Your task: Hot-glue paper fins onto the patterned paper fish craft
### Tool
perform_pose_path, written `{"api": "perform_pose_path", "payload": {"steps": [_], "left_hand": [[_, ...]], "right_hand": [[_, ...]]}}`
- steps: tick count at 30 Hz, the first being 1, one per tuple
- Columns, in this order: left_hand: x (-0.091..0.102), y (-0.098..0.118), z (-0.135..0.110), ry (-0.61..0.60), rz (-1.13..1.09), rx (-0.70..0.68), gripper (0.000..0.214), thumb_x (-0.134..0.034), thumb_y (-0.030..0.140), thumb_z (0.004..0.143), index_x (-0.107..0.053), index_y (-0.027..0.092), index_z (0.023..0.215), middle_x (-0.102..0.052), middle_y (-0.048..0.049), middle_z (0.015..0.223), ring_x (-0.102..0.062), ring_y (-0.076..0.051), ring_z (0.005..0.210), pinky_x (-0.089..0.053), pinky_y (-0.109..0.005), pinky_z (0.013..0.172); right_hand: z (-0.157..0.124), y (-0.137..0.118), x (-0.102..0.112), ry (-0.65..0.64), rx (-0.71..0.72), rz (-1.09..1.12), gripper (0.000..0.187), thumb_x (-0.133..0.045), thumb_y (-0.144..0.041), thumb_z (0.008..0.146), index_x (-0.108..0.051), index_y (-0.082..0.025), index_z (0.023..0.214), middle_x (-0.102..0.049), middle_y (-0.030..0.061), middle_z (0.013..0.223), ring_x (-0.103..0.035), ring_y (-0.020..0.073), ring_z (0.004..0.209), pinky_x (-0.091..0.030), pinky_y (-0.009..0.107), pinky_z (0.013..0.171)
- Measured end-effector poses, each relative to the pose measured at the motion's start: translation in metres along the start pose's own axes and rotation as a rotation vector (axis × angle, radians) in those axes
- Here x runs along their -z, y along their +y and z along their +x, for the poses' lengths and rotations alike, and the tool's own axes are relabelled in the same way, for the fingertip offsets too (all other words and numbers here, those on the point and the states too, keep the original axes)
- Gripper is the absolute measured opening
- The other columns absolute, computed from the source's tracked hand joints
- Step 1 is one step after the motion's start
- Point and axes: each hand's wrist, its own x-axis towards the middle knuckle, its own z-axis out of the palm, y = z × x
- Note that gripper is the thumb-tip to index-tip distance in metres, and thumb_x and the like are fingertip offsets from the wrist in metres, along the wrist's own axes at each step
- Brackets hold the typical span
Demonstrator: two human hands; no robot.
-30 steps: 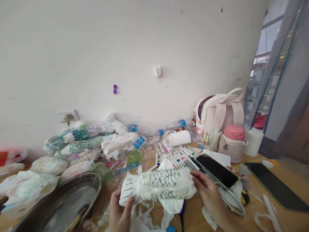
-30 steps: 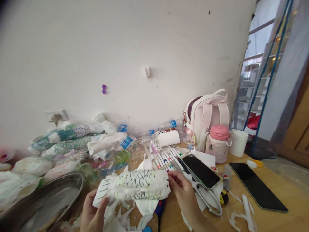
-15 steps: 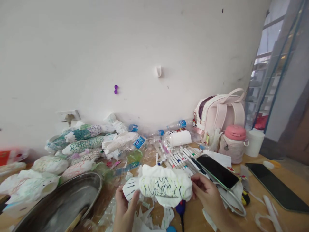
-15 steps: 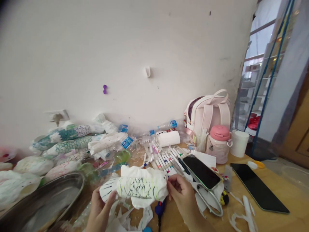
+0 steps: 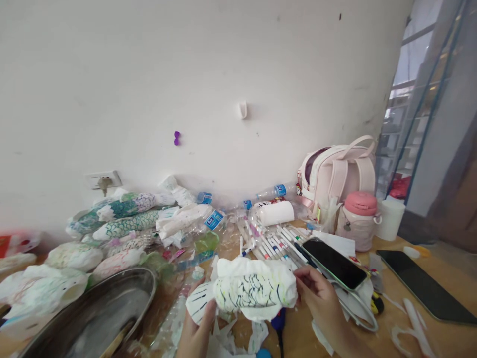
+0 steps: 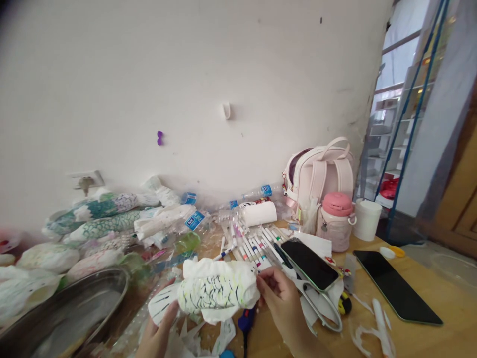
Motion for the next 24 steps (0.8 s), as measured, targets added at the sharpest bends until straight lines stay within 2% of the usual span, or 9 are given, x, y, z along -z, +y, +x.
{"api": "perform_pose_path", "payload": {"steps": [4, 7, 9, 12, 14, 16, 18, 21, 24], "left_hand": [[-0.002, -0.005, 0.001, 0.004, -0.027, 0.067, 0.046, -0.065, 0.051, 0.068, -0.06, 0.019, 0.101, -0.067, -0.0112, 0.107, -0.053, -0.033, 0.117, -0.033, -0.049, 0.106], [-0.009, -0.012, 0.004, 0.11, -0.102, 0.178, 0.037, -0.06, 0.049, 0.072, -0.061, 0.02, 0.096, -0.068, -0.0105, 0.106, -0.054, -0.033, 0.117, -0.033, -0.051, 0.106], [-0.013, -0.016, 0.008, 0.149, -0.194, 0.244, 0.029, -0.058, 0.043, 0.075, -0.062, 0.02, 0.091, -0.07, -0.0098, 0.102, -0.057, -0.031, 0.114, -0.037, -0.048, 0.104], [-0.012, -0.02, 0.015, 0.112, -0.345, 0.353, 0.022, -0.062, 0.033, 0.073, -0.062, 0.019, 0.09, -0.072, -0.0092, 0.095, -0.065, -0.029, 0.101, -0.05, -0.043, 0.09], [-0.009, -0.02, 0.018, 0.136, -0.371, 0.427, 0.027, -0.065, 0.031, 0.071, -0.06, 0.019, 0.095, -0.072, -0.0093, 0.093, -0.068, -0.029, 0.092, -0.055, -0.041, 0.079], [-0.007, -0.017, 0.018, 0.18, -0.367, 0.466, 0.034, -0.065, 0.032, 0.071, -0.058, 0.019, 0.101, -0.072, -0.0093, 0.093, -0.069, -0.028, 0.087, -0.056, -0.039, 0.072], [-0.007, -0.012, 0.016, 0.196, -0.364, 0.471, 0.037, -0.063, 0.034, 0.073, -0.057, 0.018, 0.105, -0.072, -0.0087, 0.092, -0.07, -0.027, 0.083, -0.056, -0.037, 0.07], [-0.008, -0.006, 0.013, 0.205, -0.316, 0.466, 0.038, -0.062, 0.034, 0.075, -0.056, 0.017, 0.109, -0.072, -0.0076, 0.084, -0.069, -0.024, 0.072, -0.056, -0.036, 0.067], [-0.01, -0.004, 0.01, 0.206, -0.173, 0.302, 0.036, -0.062, 0.039, 0.075, -0.062, 0.014, 0.102, -0.072, -0.009, 0.081, -0.069, -0.025, 0.071, -0.056, -0.036, 0.067]], "right_hand": [[-0.001, -0.003, 0.0, -0.04, 0.02, -0.018, 0.032, -0.062, -0.049, 0.081, -0.059, -0.018, 0.075, -0.057, 0.0, 0.059, -0.054, 0.0128, 0.05, -0.043, 0.023, 0.048], [-0.003, -0.007, 0.0, -0.08, 0.031, -0.017, 0.029, -0.059, -0.047, 0.084, -0.061, -0.019, 0.08, -0.059, 0.0002, 0.059, -0.055, 0.0139, 0.051, -0.045, 0.025, 0.05], [-0.005, -0.01, -0.001, -0.1, 0.023, 0.001, 0.028, -0.059, -0.047, 0.084, -0.063, -0.019, 0.088, -0.061, 0.0016, 0.062, -0.057, 0.0154, 0.055, -0.047, 0.027, 0.054], [-0.007, -0.014, -0.003, -0.089, 0.004, 0.056, 0.035, -0.061, -0.048, 0.082, -0.061, -0.02, 0.102, -0.062, 0.0021, 0.067, -0.058, 0.016, 0.06, -0.048, 0.026, 0.055], [-0.007, -0.016, -0.005, -0.064, -0.004, 0.082, 0.035, -0.06, -0.052, 0.081, -0.061, -0.02, 0.095, -0.059, 0.0008, 0.066, -0.054, 0.0127, 0.054, -0.044, 0.024, 0.048], [-0.006, -0.018, -0.006, -0.058, -0.025, 0.076, 0.04, -0.058, -0.057, 0.08, -0.059, -0.018, 0.077, -0.055, -0.0003, 0.062, -0.046, 0.0081, 0.045, -0.036, 0.02, 0.041], [-0.004, -0.019, -0.006, -0.08, -0.045, 0.057, 0.049, -0.054, -0.062, 0.079, -0.056, -0.016, 0.064, -0.053, -0.0004, 0.057, -0.038, 0.0047, 0.039, -0.027, 0.018, 0.038], [-0.003, -0.02, -0.005, -0.13, -0.038, 0.036, 0.053, -0.052, -0.064, 0.079, -0.061, -0.015, 0.065, -0.053, 0.0001, 0.054, -0.033, 0.0032, 0.037, -0.019, 0.019, 0.038], [-0.003, -0.021, -0.005, -0.177, -0.058, 0.023, 0.052, -0.054, -0.065, 0.078, -0.066, -0.014, 0.07, -0.053, 0.0001, 0.053, -0.03, 0.0031, 0.037, -0.018, 0.02, 0.038]]}}
